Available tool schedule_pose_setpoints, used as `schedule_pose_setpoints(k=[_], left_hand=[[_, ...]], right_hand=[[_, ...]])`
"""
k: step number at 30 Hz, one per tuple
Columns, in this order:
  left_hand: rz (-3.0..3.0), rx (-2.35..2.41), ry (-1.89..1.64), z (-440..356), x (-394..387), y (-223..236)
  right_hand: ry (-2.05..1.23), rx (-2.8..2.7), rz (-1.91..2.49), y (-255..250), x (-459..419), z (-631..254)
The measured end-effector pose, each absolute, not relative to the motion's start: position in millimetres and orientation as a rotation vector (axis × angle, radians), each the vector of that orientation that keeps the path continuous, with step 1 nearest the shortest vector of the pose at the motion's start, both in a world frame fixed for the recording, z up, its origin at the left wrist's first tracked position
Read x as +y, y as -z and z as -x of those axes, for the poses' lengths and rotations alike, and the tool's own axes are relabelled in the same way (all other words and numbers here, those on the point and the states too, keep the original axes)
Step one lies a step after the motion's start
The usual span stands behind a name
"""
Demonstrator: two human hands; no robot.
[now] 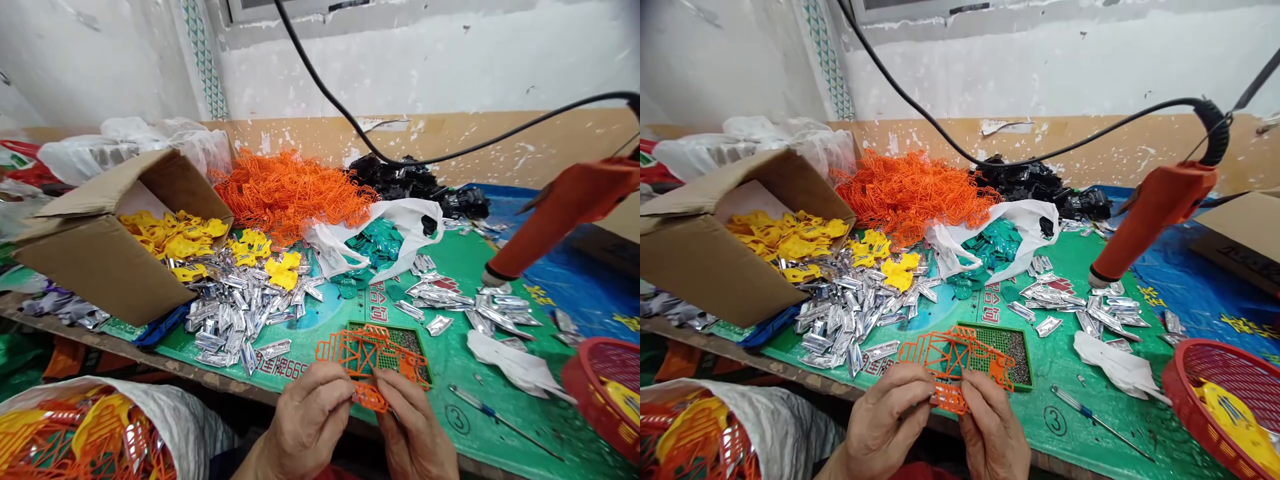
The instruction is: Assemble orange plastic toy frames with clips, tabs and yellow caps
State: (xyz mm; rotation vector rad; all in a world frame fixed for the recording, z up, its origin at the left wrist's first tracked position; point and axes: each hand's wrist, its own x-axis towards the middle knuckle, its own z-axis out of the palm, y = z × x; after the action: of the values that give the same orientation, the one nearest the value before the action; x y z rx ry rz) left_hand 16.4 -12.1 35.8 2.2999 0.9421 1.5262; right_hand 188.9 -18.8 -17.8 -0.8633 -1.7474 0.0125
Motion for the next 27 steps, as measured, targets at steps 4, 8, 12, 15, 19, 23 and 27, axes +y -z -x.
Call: schedule_pose_setpoints(k=[4, 8, 12, 15, 19, 23, 27], left_hand=[[-2.302, 0.947, -1.515, -15.5, -11.5, -35.6], [-2.259, 0.927, -1.507, -15.3, -10.7, -34.6], [-2.212, 0.938, -1.492, -15.4, -10.3, -32.2], [-2.232, 1.019, -1.466, -15.3, -9.4, -29.5], [-2.308, 1.083, -1.345, -14.2, -8.2, -31.8], [-2.398, 1.144, -0.991, -11.2, -13.2, -48.0], [-2.428, 1.123, -0.746, -7.3, -22.7, -69.1]], right_hand=[[0.025, -1.735, 0.868, 17.8, -19.6, -187.9], [0.014, -1.737, 0.874, 15.4, -17.9, -188.2], [0.003, -1.741, 0.901, 12.1, -15.8, -187.7], [0.012, -1.74, 0.922, 11.0, -14.8, -186.8], [0.02, -1.737, 0.943, 10.3, -12.8, -187.8], [-0.119, -1.823, 0.906, 1.8, -12.7, -190.5], [-0.425, -1.914, 0.803, -16.5, -18.2, -193.0]])
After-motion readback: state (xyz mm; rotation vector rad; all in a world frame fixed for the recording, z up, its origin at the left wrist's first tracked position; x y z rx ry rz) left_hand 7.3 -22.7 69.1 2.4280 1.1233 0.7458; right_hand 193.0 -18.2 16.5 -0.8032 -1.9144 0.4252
